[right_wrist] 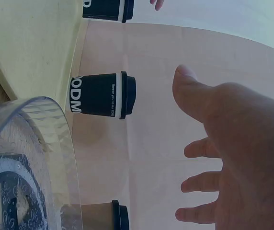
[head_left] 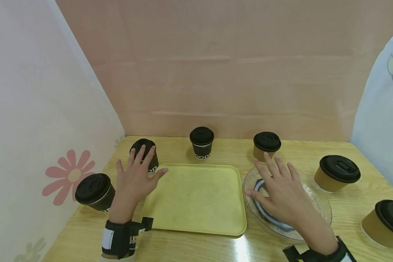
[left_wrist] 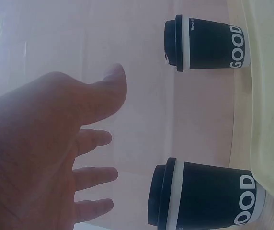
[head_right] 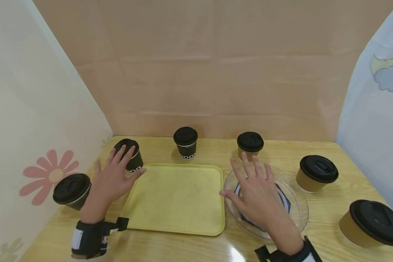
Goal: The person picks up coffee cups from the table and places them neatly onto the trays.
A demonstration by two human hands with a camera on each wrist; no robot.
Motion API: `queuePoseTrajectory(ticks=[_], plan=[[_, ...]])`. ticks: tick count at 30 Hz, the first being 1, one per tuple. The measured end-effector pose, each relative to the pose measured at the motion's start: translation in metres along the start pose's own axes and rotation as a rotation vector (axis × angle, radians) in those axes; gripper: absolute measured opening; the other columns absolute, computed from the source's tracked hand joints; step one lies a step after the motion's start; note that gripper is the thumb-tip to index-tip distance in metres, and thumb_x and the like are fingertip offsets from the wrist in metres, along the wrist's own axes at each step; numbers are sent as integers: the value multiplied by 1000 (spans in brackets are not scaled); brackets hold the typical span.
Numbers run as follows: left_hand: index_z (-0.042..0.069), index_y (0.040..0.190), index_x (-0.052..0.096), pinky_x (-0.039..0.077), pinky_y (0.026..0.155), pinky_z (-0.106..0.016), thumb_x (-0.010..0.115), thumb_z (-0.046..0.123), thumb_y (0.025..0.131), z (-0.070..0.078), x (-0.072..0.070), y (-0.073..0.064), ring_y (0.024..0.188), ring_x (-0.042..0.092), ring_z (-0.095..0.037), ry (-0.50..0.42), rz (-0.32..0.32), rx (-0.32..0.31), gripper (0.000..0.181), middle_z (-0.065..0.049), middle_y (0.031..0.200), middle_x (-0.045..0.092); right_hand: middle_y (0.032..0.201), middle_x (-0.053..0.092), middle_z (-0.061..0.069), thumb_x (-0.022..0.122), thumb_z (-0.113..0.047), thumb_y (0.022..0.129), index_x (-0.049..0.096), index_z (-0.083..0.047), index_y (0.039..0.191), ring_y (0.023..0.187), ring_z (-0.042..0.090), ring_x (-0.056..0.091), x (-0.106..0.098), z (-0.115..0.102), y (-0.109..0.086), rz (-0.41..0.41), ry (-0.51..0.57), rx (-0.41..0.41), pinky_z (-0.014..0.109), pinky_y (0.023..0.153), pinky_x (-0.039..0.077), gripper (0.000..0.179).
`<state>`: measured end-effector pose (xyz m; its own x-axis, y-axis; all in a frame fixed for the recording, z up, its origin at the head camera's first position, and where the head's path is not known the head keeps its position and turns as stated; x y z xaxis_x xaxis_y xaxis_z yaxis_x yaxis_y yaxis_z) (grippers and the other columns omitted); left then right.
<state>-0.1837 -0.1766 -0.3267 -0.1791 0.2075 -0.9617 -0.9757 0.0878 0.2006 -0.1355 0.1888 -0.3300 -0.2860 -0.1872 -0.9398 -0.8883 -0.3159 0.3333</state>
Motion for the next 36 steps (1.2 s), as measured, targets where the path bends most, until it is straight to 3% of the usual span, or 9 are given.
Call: queuePoseTrajectory(ticks=[17, 36], plan=[[22, 155, 25, 7, 108, -78, 49, 66, 91, -8, -9, -3, 147, 16, -46, 1, 21, -38, 81, -17, 161, 22, 155, 35, 20, 63, -62, 84, 39, -16, 150, 136, 51, 36, 5, -6, -1, 69, -12, -51, 70, 104, 29, 84], [22, 156, 24, 8, 107, -79, 47, 66, 92, -18, -14, -6, 146, 15, -48, -11, 29, -54, 81, -19, 160, 23, 156, 34, 18, 58, -65, 85, 39, -16, 150, 138, 47, 35, 5, -11, 0, 31, -39, -56, 69, 106, 28, 84]])
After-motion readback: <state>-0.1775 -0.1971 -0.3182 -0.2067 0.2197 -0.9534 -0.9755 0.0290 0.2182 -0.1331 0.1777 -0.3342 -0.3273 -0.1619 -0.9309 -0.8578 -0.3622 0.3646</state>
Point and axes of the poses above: each hand's wrist, its own y-axis towards the middle knuckle, its own x-axis out of the palm, z = x × y, the point moved 3 cm from there along y, towards the middle knuckle
